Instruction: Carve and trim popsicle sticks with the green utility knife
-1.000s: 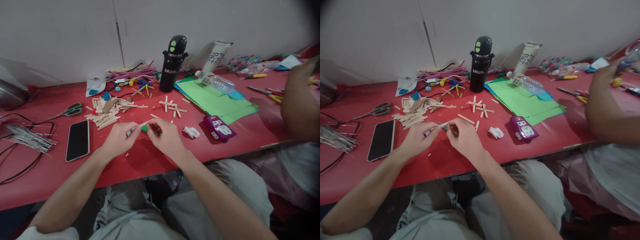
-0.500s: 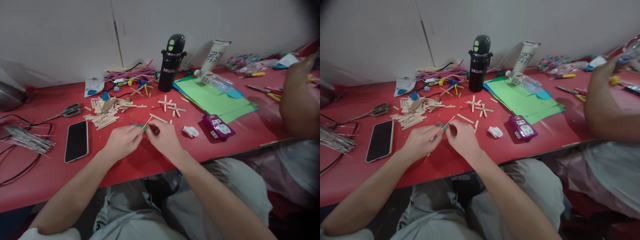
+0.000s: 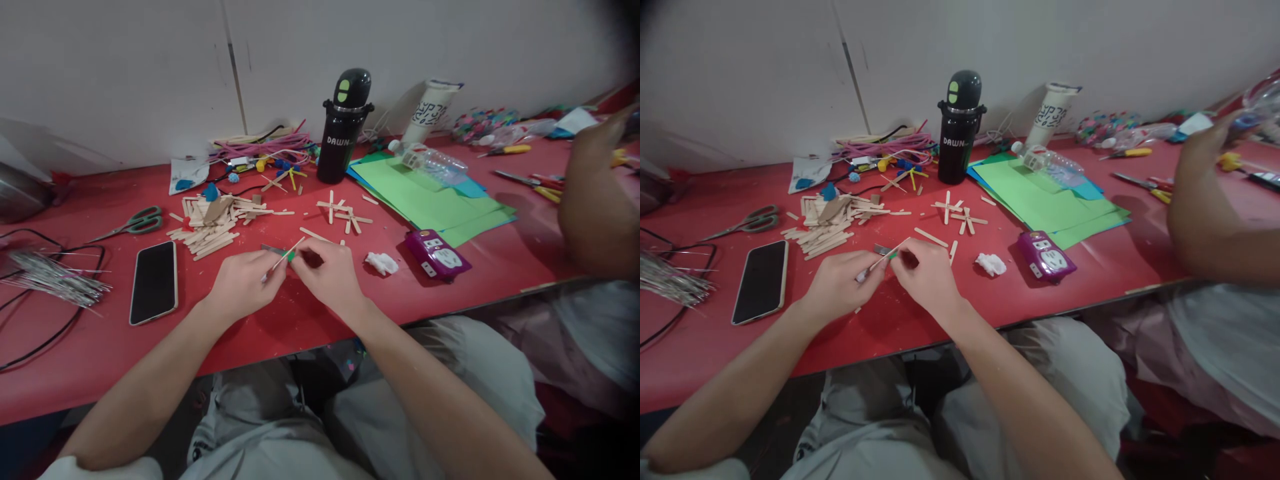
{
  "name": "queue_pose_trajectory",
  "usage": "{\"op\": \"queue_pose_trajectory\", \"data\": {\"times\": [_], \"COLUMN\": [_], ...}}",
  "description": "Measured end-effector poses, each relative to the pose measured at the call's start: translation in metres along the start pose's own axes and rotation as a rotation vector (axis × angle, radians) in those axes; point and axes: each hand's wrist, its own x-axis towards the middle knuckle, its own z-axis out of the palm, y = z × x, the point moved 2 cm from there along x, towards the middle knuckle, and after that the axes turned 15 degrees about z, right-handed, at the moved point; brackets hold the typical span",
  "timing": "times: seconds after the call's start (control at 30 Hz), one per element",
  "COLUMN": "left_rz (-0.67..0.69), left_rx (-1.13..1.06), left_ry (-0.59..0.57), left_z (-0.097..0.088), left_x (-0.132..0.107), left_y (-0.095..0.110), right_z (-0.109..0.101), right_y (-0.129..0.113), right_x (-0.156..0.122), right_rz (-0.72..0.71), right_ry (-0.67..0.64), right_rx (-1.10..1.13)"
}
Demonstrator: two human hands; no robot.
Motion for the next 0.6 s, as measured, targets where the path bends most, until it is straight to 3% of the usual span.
{"op": "queue_pose_trajectory", "data": {"times": [0.2,0.37,0.5,0.6], "left_rz": [-0.116,-0.289,-0.441,-0.530], "left_rx": [-0.151,-0.364,-0.549,-0.646], "left_ry": [0.019,0.068,0.096,0.125], "left_z": [-0.008,-0.017,-0.019,-0.018], "left_x": [0.003,0.006,0.007,0.006], "left_y": [-0.002,-0.009,-0.016,-0.021], "right_z": [-0.004,-0.010,-0.009,-0.003], "right_y": [-0.003,-0.001,0.013,0.022], "right_x": [0.000,0.004,0.009,0.009], "right_rz": [0.020,0.075,0.169,0.132], "right_ry": [-0.016,-0.015,-0.060,-0.117], "right_rx": [0.009,-0.033,-0.261,-0.498]}}
